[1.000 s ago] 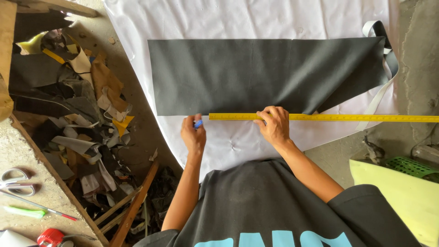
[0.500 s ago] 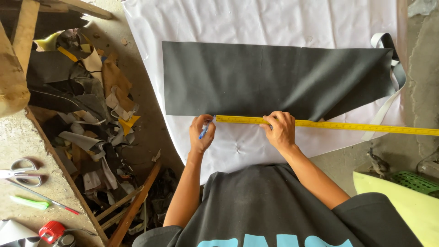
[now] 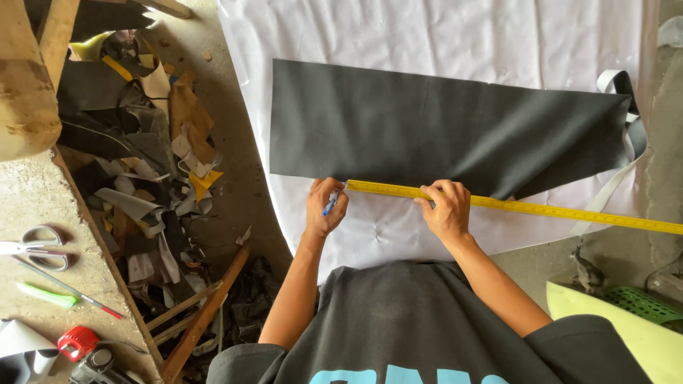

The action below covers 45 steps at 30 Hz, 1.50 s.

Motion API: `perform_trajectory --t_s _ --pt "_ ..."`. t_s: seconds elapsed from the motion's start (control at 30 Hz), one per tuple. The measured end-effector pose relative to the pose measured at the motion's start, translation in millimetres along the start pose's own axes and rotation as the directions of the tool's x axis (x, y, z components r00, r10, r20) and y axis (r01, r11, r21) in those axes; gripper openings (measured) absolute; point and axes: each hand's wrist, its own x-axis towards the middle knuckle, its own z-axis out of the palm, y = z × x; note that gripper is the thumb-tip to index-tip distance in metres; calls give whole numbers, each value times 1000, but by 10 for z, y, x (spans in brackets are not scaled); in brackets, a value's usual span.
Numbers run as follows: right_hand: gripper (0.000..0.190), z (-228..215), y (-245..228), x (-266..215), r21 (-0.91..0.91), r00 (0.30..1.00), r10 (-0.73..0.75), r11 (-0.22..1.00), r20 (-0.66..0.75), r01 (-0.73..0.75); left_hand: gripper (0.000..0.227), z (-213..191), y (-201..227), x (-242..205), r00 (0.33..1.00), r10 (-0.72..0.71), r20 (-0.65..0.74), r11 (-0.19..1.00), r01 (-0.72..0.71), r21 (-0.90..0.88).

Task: The person measures a piece of dark fabric laid on a white surface using a yellow ruler and a blue pen. They mark measurements on the fabric at various points along its length and width.

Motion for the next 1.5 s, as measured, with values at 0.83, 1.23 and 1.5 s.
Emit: perform_trajectory --t_s 0.83,1.23,1.5 --pt "66 -480 -118 -27 75 997 -66 995 30 64 10 54 228 -217 995 -96 -6 971 95 220" --pt "58 -780 1223 -742 -367 985 166 920 49 -137 24 294 293 -135 890 -442 111 830 359 426" --pt "33 -958 1328 -730 -256 994 -1 966 112 30 16 354 49 -72 912 -411 3 852 383 358"
